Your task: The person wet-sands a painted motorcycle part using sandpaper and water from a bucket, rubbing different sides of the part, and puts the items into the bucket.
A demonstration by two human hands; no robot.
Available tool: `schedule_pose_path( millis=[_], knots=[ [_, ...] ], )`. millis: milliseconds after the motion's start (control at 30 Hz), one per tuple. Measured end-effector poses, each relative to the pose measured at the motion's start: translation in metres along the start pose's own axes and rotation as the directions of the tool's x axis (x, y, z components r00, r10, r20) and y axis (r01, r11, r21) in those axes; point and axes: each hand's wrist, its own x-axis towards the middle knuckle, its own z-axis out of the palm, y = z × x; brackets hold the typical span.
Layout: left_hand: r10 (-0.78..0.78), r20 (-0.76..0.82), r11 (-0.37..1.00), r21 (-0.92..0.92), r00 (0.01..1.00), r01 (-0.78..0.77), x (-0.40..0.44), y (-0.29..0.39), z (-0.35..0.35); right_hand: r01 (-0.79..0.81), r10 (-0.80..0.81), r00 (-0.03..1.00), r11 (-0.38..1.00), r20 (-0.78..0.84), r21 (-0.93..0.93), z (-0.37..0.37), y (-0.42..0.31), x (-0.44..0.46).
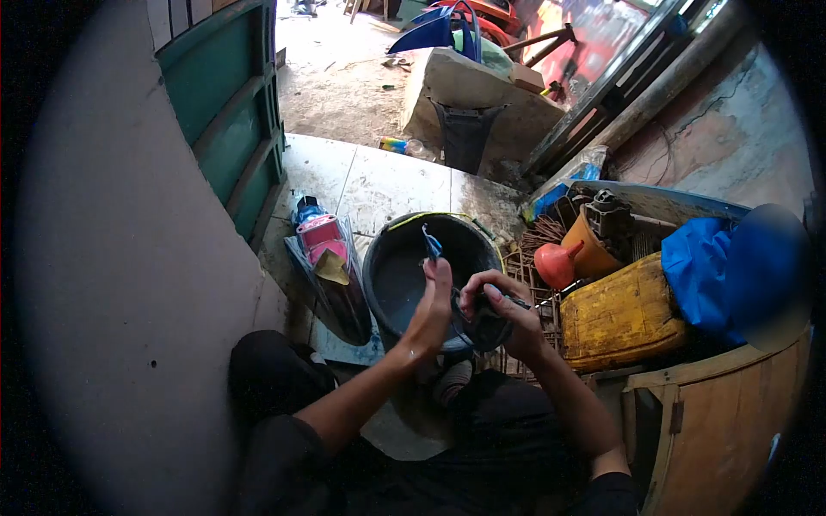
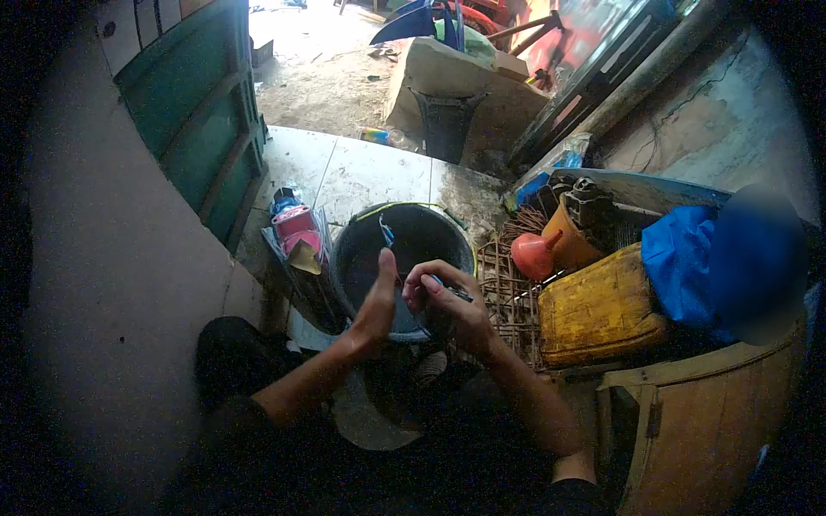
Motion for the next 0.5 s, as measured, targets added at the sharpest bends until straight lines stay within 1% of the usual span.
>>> schedule_pose_path(
  millis=[67, 100, 133, 167, 200, 267, 300, 333, 367, 400, 433, 467, 500],
  knots=[
    [-0.004, 0.223, 0.992, -0.121, 0.975, 0.031, 0.024, 0.001, -0.024, -0.005, 0.004, 1.000, 1.000, -0.007, -0.021, 0.005, 0.001, -0.002],
    [-0.113, 0.296, 0.942, -0.273, 0.949, 0.197, 0.034, -0.002, -0.034, -0.024, 0.024, 1.000, 1.000, 0.019, -0.007, 0.009, 0.002, -0.003],
    [-0.111, 0.298, 0.943, -0.270, 0.948, 0.195, 0.034, -0.008, -0.030, -0.037, 0.037, 0.998, 0.999, 0.048, 0.008, 0.012, 0.000, -0.002],
    [-0.001, 0.242, 0.984, -0.174, 0.970, 0.045, 0.031, -0.015, -0.023, -0.048, 0.051, 0.997, 0.998, 0.055, -0.051, 0.014, -0.005, -0.004],
    [0.116, 0.196, 0.992, -0.068, 0.974, -0.104, 0.025, -0.014, -0.016, -0.041, 0.044, 0.997, 0.998, 0.058, -0.048, 0.010, -0.006, -0.002],
    [0.076, 0.117, 0.996, 0.033, 0.990, -0.081, 0.007, -0.016, -0.003, -0.029, 0.029, 1.000, 0.999, 0.011, 0.018, 0.000, -0.002, 0.000],
    [0.044, 0.152, 0.999, -0.009, 0.987, -0.043, 0.010, -0.015, -0.008, 0.016, -0.016, 1.000, 0.999, 0.007, 0.036, -0.003, -0.002, 0.000],
    [0.013, 0.193, 0.999, -0.053, 0.981, -0.003, 0.019, -0.012, -0.016, 0.071, -0.077, 0.995, 0.992, 0.057, 0.107, -0.008, 0.001, 0.003],
    [0.020, 0.168, 0.987, -0.160, 0.986, 0.007, 0.039, -0.029, -0.021, 0.051, -0.055, 0.998, 0.995, 0.041, 0.086, -0.007, -0.001, 0.002],
    [-0.165, 0.089, 0.966, -0.186, 0.982, 0.179, 0.018, 0.017, -0.019, 0.037, -0.038, 0.999, 0.997, 0.022, 0.069, -0.004, -0.004, 0.000],
    [-0.122, 0.052, 0.979, -0.159, 0.991, 0.129, 0.020, 0.013, -0.020, 0.015, -0.021, 0.998, 0.994, 0.052, 0.108, -0.004, -0.008, -0.001],
    [-0.073, 0.015, 0.989, -0.127, 0.997, 0.074, 0.021, 0.014, -0.019, 0.027, -0.031, 0.999, 0.994, 0.039, 0.105, -0.005, -0.012, -0.001],
    [-0.042, 0.036, 0.997, -0.060, 0.998, 0.044, 0.016, 0.014, -0.017, 0.042, -0.047, 0.997, 0.996, 0.066, 0.080, -0.005, -0.014, -0.001]
  ],
)
